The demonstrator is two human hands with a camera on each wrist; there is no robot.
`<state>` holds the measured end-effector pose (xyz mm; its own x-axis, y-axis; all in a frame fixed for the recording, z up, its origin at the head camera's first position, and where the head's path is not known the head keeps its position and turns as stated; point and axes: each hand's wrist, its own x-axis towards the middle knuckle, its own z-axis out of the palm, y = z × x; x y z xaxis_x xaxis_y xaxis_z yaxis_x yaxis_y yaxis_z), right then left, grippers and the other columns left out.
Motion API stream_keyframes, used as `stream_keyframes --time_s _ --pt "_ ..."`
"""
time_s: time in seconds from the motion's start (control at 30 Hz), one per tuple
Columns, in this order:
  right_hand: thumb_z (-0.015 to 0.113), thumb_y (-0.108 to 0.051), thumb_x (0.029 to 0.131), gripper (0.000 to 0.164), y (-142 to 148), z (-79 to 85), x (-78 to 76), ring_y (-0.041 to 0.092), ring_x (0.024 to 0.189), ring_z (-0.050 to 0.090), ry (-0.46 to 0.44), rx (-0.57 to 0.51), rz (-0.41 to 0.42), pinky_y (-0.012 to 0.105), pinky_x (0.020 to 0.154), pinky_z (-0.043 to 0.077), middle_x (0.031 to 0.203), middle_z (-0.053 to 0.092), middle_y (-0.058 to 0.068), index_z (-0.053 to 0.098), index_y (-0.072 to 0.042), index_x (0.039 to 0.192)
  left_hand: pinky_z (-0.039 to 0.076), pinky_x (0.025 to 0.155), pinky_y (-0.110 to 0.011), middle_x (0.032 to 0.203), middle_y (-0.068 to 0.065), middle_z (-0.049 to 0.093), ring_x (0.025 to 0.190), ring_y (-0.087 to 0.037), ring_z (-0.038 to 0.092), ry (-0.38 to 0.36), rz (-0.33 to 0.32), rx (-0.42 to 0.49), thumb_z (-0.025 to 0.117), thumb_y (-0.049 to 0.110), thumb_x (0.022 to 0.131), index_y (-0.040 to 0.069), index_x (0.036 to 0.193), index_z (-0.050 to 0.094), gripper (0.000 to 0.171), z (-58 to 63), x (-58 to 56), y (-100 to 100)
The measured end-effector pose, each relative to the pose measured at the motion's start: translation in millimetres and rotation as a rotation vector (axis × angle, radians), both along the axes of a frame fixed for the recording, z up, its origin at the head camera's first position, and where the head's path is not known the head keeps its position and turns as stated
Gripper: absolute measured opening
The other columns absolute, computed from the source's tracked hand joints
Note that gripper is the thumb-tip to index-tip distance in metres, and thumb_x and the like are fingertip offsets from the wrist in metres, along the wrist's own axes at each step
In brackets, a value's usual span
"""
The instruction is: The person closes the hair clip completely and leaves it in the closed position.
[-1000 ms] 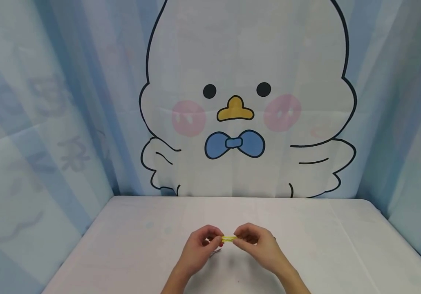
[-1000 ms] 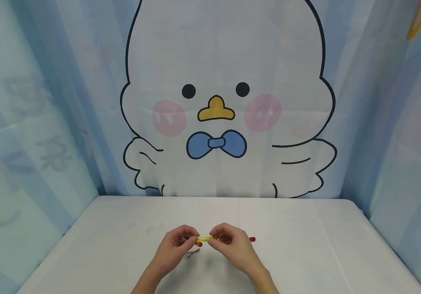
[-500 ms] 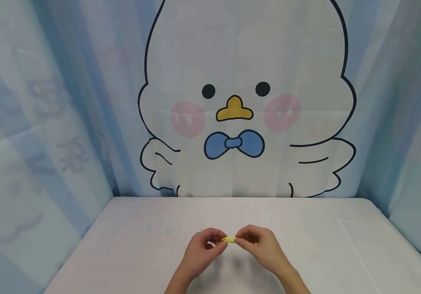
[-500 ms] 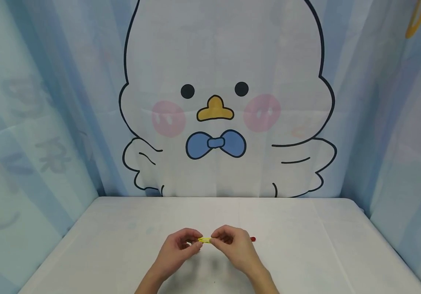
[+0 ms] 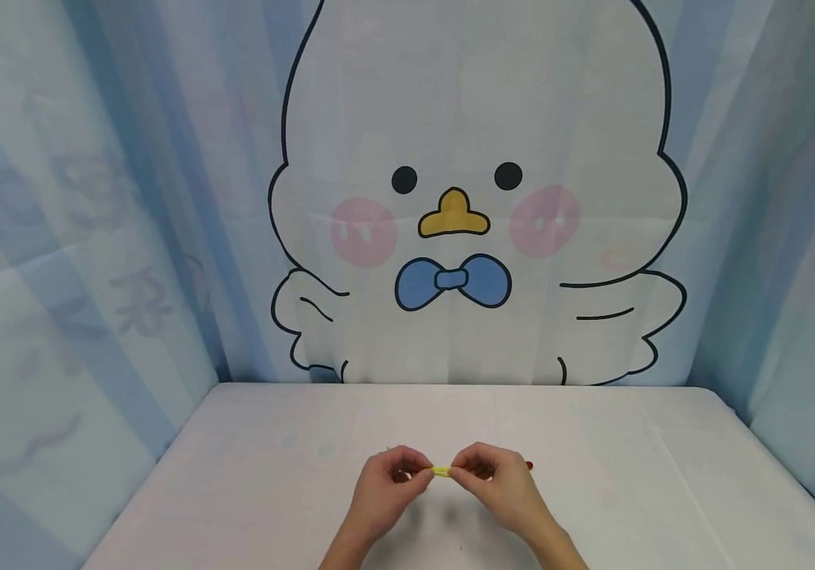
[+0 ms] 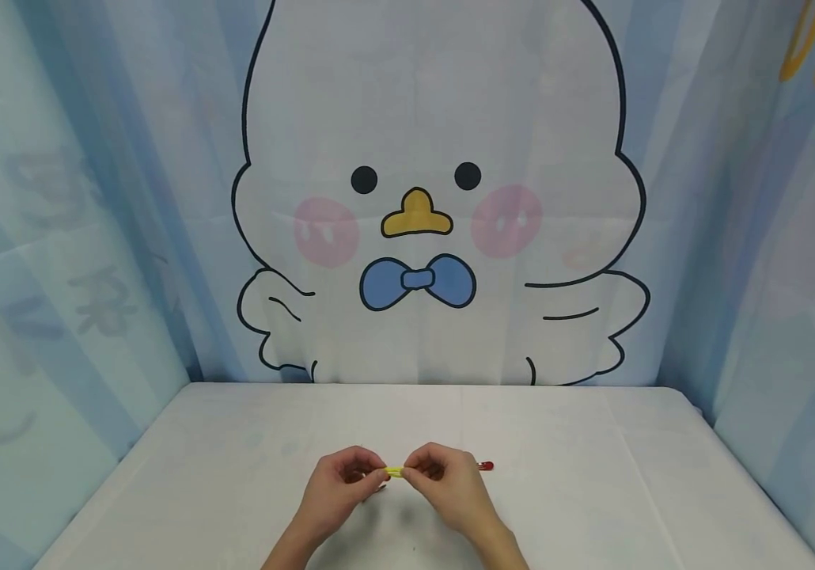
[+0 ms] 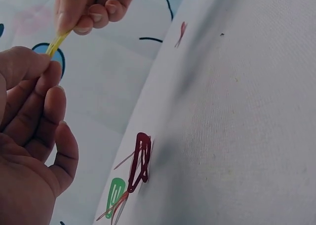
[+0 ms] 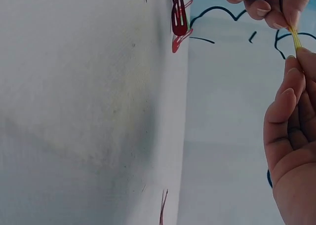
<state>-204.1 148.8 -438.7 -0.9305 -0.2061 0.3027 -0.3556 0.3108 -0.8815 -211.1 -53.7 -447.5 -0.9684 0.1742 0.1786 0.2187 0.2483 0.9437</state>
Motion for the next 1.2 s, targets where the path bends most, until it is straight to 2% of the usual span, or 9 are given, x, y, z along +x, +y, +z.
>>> stream_keyframes --time_s 0.37,0.63,0.83,1.07,1.2 --pt "0.077 -0.005 0.088 0.008 -4.1 -6.3 -0.9 0.008 0.065 0.059 0.046 0.073 -0.05 0.025 0.061 0.051 0.076 0.068 -0.005 0.071 -0.009 0.084 0.052 0.067 -0.025 0.082 0.001 0.069 0.076 -0.017 0.063 0.002 0.056 0.014 0.078 0.005 0.084 0.005 0.09 0.075 0.007 -3.0 1.0 3.6" --pt "0.078 -0.004 0.087 0.01 -5.7 -8.2 -2.0 0.006 0.064 0.059 0.059 0.106 -0.067 0.025 0.06 0.051 0.075 0.067 -0.006 0.071 -0.01 0.083 0.052 0.064 -0.027 0.079 0.001 0.066 0.073 -0.016 0.06 -0.058 0.117 0.015 0.078 0.003 0.083 0.005 0.09 0.073 0.008 -4.6 2.7 10.8" --pt "0.078 -0.003 0.087 0.011 -6.8 -7.9 -1.4 0.006 0.063 0.058 0.069 0.104 -0.087 0.025 0.06 0.05 0.074 0.066 -0.007 0.071 -0.009 0.082 0.051 0.061 -0.026 0.075 0.002 0.066 0.069 -0.014 0.059 -0.049 0.167 0.004 0.077 0.0 0.081 0.006 0.086 0.073 0.008 -5.4 4.3 16.5" --pt "0.079 -0.005 0.086 0.008 -6.0 -8.1 -3.2 0.007 0.065 0.059 0.05 0.109 -0.1 0.024 0.062 0.051 0.075 0.068 -0.008 0.073 -0.009 0.085 0.053 0.065 -0.028 0.078 0.001 0.067 0.071 -0.015 0.061 -0.069 0.163 0.04 0.077 0.003 0.083 0.005 0.089 0.073 0.008 -5.0 3.8 16.0" --pt "0.081 -0.002 0.083 0.012 -5.7 -9.5 -3.8 0.006 0.065 0.058 0.095 0.114 -0.075 0.025 0.062 0.051 0.076 0.067 -0.009 0.073 -0.009 0.088 0.052 0.065 -0.028 0.078 0.0 0.066 0.072 -0.015 0.06 -0.082 0.164 0.055 0.077 0.005 0.083 0.005 0.09 0.073 0.008 -6.0 2.7 14.7"
